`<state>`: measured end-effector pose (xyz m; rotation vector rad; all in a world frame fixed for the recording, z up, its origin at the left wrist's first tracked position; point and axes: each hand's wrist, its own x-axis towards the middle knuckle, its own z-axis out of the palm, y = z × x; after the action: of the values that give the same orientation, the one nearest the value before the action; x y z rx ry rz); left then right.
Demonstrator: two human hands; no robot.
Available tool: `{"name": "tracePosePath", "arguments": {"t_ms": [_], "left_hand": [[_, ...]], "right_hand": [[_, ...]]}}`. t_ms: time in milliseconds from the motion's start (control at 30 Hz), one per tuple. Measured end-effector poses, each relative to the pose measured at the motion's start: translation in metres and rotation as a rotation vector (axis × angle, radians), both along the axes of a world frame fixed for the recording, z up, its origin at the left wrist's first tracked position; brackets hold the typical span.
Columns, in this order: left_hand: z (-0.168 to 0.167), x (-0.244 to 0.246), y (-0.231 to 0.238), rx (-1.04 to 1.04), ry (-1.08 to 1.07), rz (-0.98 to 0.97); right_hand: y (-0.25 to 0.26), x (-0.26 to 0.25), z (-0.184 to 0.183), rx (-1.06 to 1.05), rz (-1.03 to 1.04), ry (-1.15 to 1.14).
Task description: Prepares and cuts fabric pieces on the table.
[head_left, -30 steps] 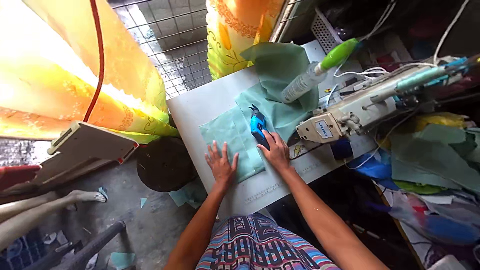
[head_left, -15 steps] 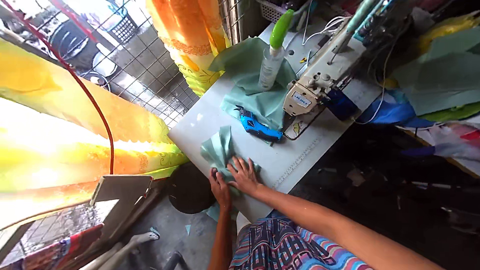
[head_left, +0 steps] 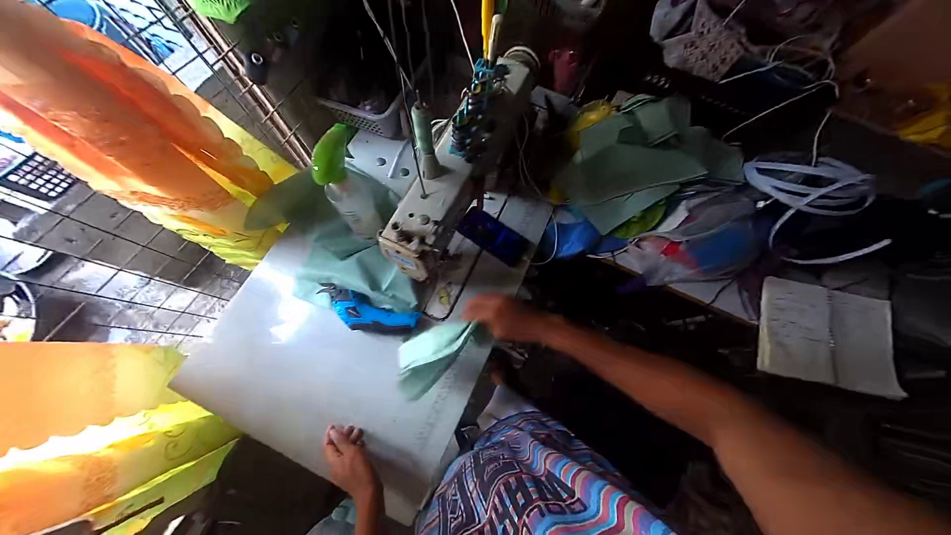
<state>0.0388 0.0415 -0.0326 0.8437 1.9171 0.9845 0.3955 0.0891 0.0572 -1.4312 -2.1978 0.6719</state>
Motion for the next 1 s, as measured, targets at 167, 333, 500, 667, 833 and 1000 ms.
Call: {"name": "tracePosePath", "arguments": {"t_ms": [167, 333, 500, 667, 833, 1000], "left_hand": [[-0.001, 0.034, -0.001, 0.035, 0.166, 0.091], [0.001, 0.078, 0.002, 0.002, 0.322, 0.097], [0.008, 0.1, -0.004, -0.031, 0.349, 0.082], [0.014, 0.107, -0.007, -0.073, 0.37, 0.012], [0.018, 0.106, -0.005, -0.16, 0.46, -0.062], [0.007, 0.104, -0.008, -0.112, 0.384, -0.016]], "right_hand": [[0.038, 0.241, 0.071, 0.255, -0.407, -0.349], [0.039, 0.409, 0.092, -0.005, -0.786, -0.534], [0.019, 0.446, 0.073, -0.118, -0.968, -0.468], [0.023, 0.424, 0.071, 0.06, -0.971, -0.373], [0.03, 0.428, 0.049, 0.109, -0.908, -0.437], [0.019, 0.395, 0.065, 0.205, -0.842, -0.402]]}}
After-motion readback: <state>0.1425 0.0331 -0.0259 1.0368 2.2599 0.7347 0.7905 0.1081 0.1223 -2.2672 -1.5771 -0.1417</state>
